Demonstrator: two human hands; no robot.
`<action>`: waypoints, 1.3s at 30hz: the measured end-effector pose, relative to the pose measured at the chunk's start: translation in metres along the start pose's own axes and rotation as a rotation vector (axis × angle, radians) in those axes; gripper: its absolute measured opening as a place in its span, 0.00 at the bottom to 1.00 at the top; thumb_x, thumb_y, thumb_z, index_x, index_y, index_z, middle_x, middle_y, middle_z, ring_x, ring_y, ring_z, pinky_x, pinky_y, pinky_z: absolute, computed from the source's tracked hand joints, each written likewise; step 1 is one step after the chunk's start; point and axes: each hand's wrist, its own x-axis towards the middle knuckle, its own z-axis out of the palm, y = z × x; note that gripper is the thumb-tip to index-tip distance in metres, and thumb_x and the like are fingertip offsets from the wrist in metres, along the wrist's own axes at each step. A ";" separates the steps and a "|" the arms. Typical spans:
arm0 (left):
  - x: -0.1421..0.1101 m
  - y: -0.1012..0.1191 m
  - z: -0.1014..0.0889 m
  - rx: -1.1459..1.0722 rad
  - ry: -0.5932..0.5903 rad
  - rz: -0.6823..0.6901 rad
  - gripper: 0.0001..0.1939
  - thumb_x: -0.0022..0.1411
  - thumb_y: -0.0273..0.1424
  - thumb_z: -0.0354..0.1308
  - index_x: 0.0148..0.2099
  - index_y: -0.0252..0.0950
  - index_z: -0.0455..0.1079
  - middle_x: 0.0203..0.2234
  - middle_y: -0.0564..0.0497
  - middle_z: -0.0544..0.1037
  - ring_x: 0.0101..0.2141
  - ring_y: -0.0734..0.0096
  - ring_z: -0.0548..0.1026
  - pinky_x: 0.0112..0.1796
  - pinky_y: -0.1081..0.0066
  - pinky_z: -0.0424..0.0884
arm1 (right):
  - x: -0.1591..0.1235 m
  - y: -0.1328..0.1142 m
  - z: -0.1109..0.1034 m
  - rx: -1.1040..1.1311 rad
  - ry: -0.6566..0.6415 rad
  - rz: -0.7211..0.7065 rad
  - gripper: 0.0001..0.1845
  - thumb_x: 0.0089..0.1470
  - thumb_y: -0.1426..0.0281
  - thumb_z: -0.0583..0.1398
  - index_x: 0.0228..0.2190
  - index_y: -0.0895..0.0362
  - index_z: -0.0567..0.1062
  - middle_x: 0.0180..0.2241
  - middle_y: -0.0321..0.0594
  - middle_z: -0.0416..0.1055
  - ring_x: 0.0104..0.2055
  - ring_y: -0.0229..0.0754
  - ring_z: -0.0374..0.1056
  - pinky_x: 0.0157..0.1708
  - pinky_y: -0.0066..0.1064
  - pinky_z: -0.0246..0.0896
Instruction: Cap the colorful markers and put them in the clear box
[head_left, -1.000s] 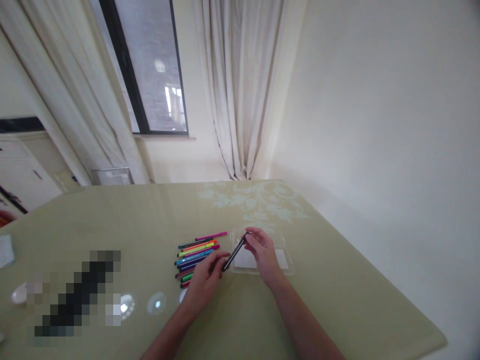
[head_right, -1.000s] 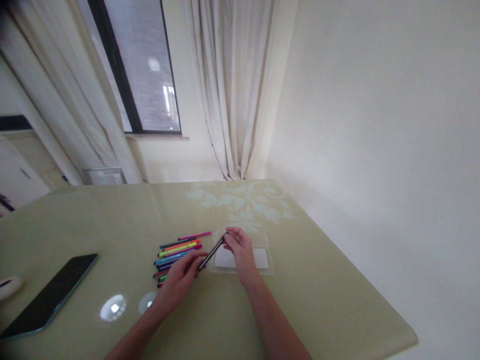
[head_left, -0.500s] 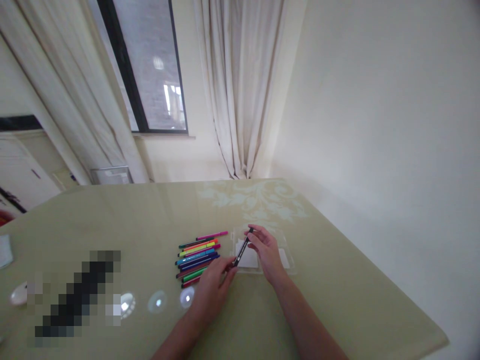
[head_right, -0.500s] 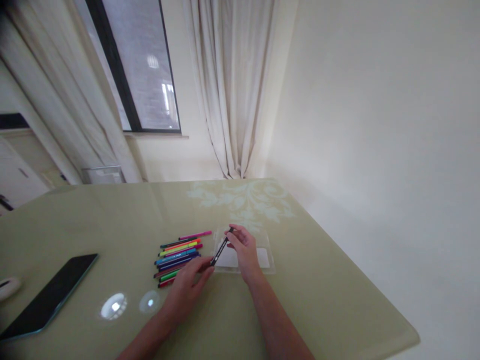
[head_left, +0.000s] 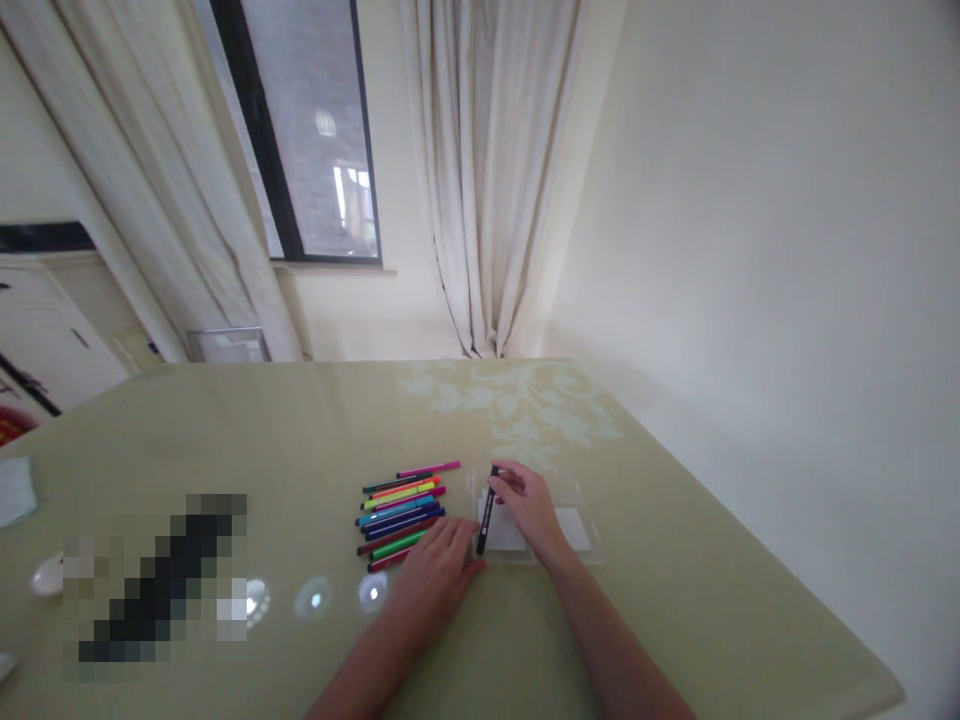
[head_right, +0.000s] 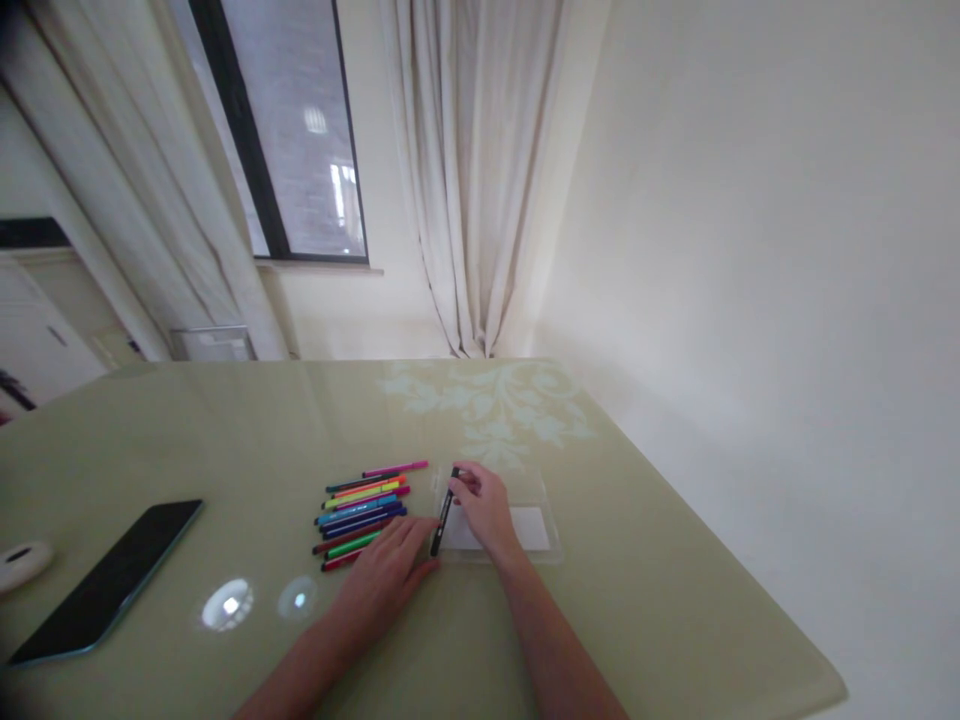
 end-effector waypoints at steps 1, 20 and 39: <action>0.000 0.000 0.000 0.011 -0.005 0.009 0.21 0.66 0.25 0.62 0.60 0.41 0.70 0.51 0.46 0.78 0.53 0.55 0.75 0.54 0.56 0.74 | 0.000 0.001 0.003 -0.018 -0.011 -0.002 0.18 0.45 0.62 0.70 0.39 0.54 0.84 0.29 0.39 0.80 0.30 0.46 0.76 0.30 0.37 0.74; 0.001 0.001 0.005 0.206 0.042 0.178 0.18 0.70 0.24 0.55 0.58 0.41 0.73 0.52 0.45 0.77 0.51 0.56 0.74 0.53 0.56 0.74 | -0.017 -0.001 0.014 -0.828 -0.107 -0.314 0.10 0.58 0.74 0.63 0.34 0.50 0.84 0.37 0.45 0.79 0.44 0.52 0.72 0.47 0.39 0.65; 0.000 -0.053 -0.053 -0.105 -0.063 -0.142 0.07 0.61 0.36 0.66 0.32 0.40 0.77 0.37 0.48 0.80 0.42 0.56 0.76 0.45 0.63 0.67 | -0.017 -0.013 0.004 -0.426 0.049 -0.313 0.11 0.59 0.64 0.61 0.36 0.52 0.84 0.34 0.42 0.79 0.31 0.44 0.69 0.36 0.35 0.64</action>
